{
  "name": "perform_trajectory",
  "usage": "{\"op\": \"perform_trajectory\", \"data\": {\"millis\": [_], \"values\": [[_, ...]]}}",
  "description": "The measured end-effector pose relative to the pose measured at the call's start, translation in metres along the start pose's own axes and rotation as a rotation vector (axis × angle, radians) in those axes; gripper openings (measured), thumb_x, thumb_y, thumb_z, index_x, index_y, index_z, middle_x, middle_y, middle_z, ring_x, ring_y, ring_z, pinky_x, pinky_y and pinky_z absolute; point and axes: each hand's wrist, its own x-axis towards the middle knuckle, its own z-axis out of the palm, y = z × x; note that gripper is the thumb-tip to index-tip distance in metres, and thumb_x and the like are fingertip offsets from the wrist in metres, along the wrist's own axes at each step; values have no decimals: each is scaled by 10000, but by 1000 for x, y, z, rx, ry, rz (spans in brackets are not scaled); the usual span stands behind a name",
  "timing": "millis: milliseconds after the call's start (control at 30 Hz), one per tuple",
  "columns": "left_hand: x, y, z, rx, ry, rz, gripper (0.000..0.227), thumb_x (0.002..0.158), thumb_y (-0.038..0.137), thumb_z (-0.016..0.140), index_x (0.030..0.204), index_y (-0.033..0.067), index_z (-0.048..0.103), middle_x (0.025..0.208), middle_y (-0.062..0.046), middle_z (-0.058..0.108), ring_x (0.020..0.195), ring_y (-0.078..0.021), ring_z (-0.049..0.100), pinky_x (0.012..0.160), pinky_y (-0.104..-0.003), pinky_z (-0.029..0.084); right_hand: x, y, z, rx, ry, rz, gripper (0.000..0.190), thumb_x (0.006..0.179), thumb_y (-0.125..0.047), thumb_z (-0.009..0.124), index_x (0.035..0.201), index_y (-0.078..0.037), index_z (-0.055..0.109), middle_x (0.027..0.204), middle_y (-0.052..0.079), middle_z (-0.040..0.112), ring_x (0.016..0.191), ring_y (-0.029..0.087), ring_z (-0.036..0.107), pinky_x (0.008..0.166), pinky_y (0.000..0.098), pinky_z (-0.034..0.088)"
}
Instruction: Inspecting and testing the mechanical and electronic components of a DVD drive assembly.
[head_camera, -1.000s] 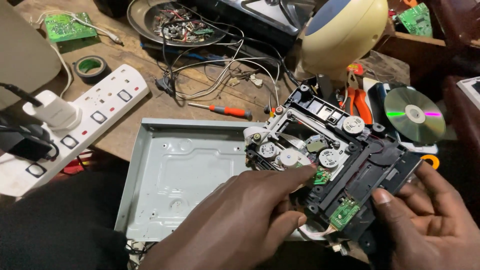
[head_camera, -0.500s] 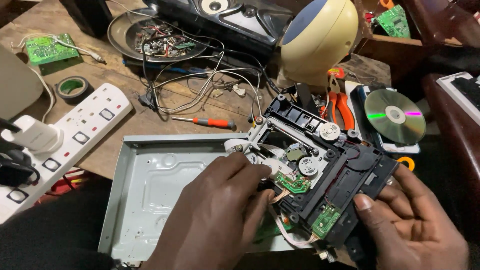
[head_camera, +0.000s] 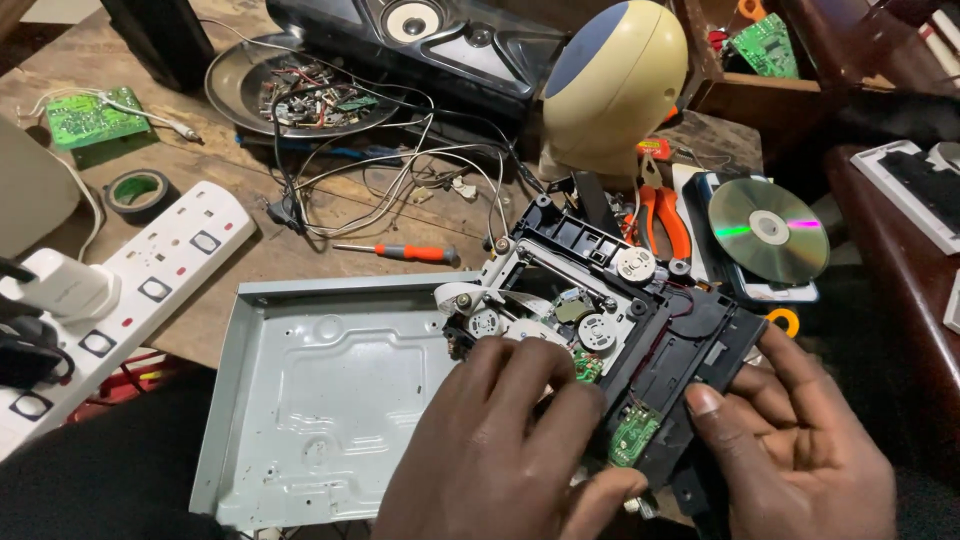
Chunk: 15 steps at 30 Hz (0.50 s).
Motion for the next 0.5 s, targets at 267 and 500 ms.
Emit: {"op": "perform_trajectory", "data": {"millis": [267, 500], "values": [[4, -14, -20, 61, 33, -105, 250, 916, 244, 789, 854, 71, 620, 892, -127, 591, 778, -332, 560, 643, -457, 453, 0, -1, 2, -15, 2, -47, 664, 837, 187, 617, 1487, 131, 501, 1086, 315, 682, 876, 300, 673, 780, 395, 603], [-7, 65, 109, 679, -673, -756, 422, 810, -183, 536, 498, 69, 665, 481, -216, 616, 431, -443, 673, 374, -579, 440, -8, -16, 6, -118, 18, 40, 627, 884, 155, 612, 1501, 63, 546, 1126, 246, 699, 919, 281, 689, 836, 357, 567]]}}
